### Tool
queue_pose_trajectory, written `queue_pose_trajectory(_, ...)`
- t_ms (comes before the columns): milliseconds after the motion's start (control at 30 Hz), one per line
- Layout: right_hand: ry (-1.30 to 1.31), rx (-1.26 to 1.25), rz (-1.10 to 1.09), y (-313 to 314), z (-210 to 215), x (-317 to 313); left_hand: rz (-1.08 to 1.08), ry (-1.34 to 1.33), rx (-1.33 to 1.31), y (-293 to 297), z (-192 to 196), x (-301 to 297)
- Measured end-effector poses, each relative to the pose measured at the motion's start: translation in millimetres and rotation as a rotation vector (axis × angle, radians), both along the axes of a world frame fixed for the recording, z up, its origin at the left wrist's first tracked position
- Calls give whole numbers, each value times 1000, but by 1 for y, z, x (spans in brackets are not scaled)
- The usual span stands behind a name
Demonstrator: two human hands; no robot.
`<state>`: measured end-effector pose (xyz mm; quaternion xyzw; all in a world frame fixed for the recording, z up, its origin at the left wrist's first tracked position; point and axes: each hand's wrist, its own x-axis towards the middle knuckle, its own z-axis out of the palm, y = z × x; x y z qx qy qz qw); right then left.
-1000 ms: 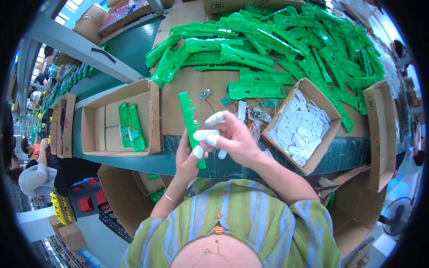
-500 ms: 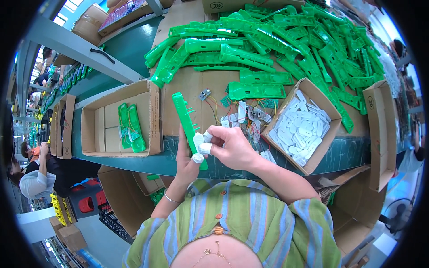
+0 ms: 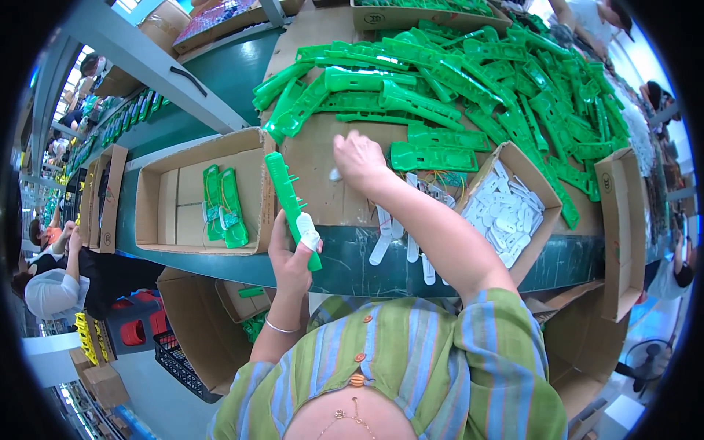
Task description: Assembling electrical components into green plastic lighting housings at a factory workstation.
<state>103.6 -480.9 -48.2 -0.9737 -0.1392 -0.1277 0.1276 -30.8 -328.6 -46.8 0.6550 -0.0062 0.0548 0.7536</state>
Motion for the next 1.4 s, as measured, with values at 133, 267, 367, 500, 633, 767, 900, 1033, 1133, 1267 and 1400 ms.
queue_pose_trajectory(133,293,-111,122,-25,7,11,-53,107,-219,13,11,2)
queue_pose_trajectory(267,593,827,306,-35,68,-32,-51,86,-433,20,24,5)
queue_pose_trajectory(367,707,1297,330,-43,78,-62,-131,55,-487,-2,48,20)
queue_pose_trajectory(500,619,1306,235,-44,80,-77,-220,-25,-498,-20,65,21)
queue_pose_trajectory(633,491,1254,198,-41,79,-84,-98,-204,-190,-31,52,8)
queue_pose_trajectory(767,642,1434,268,-44,89,-91,-211,-73,-475,-24,45,19)
queue_pose_trajectory(900,561,1251,321,-25,98,-98,-462,106,-877,-10,28,23)
queue_pose_trajectory(1033,486,1146,298,-16,99,-98,-532,125,-931,-13,28,19)
queue_pose_trajectory(1133,427,1070,282,-14,103,-101,-478,118,-885,-14,23,15)
queue_pose_trajectory(1267,286,968,229,-7,91,-102,-364,91,-838,-23,30,13)
queue_pose_trajectory(1400,-200,664,408,-7,91,-100,-305,198,-864,-20,36,12)
